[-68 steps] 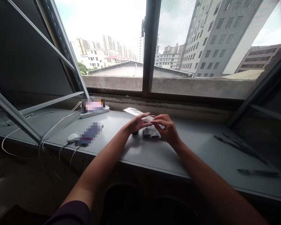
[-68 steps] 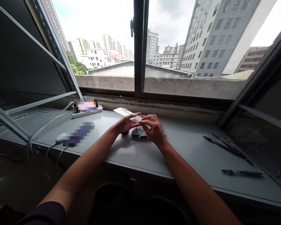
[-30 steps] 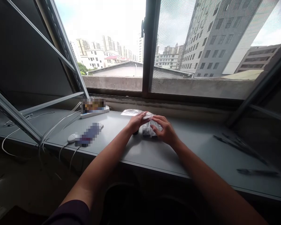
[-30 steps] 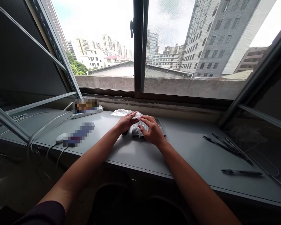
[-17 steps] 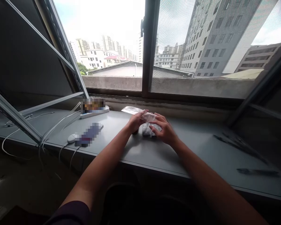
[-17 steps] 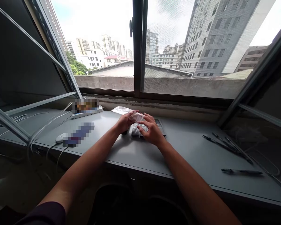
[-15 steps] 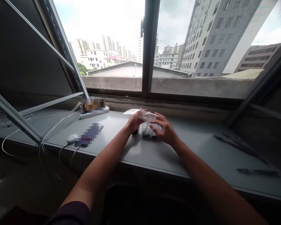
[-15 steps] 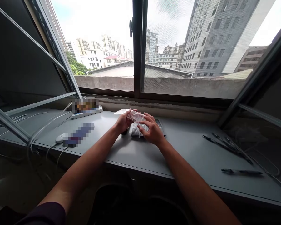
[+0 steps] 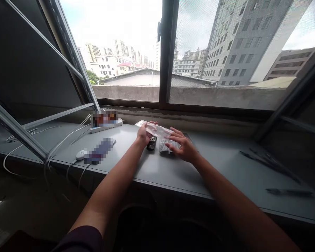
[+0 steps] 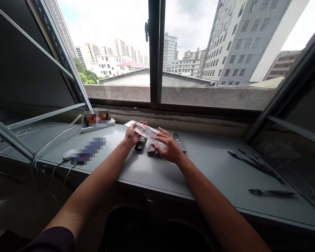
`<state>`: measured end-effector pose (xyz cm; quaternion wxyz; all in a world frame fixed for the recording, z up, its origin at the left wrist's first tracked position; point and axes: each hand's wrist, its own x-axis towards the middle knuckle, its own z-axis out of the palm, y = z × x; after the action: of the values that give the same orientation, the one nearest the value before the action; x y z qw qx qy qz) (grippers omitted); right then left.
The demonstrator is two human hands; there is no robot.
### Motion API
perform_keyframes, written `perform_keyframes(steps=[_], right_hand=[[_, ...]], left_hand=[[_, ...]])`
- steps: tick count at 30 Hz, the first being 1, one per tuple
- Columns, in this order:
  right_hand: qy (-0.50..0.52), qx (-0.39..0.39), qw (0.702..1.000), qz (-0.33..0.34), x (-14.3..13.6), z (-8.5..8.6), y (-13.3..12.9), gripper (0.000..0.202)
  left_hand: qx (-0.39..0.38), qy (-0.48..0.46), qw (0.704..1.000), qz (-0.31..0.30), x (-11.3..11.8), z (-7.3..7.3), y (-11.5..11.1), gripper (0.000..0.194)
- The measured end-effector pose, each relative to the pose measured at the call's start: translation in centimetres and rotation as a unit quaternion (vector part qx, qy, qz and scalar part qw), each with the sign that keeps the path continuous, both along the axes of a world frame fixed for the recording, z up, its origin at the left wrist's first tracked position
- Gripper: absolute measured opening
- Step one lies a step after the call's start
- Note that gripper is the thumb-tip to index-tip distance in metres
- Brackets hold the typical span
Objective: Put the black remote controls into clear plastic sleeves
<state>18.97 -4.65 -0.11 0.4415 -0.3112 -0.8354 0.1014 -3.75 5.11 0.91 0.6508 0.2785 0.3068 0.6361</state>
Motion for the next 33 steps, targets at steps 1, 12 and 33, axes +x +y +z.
perform_keyframes(steps=[1,12,33], right_hand=[[0.002,-0.007,1.0,0.002,0.0,0.0,-0.1,0.036],[-0.007,-0.062,0.998,0.015,-0.2,0.2,-0.6,0.046],[-0.026,-0.08,0.996,0.008,0.0,0.5,-0.5,0.045]], left_hand=[[-0.002,-0.013,1.0,0.001,-0.1,-0.1,0.2,0.04],[-0.048,-0.022,0.996,0.068,-1.2,-0.9,1.2,0.042],[-0.076,0.03,0.994,0.067,-1.4,-0.7,0.8,0.045]])
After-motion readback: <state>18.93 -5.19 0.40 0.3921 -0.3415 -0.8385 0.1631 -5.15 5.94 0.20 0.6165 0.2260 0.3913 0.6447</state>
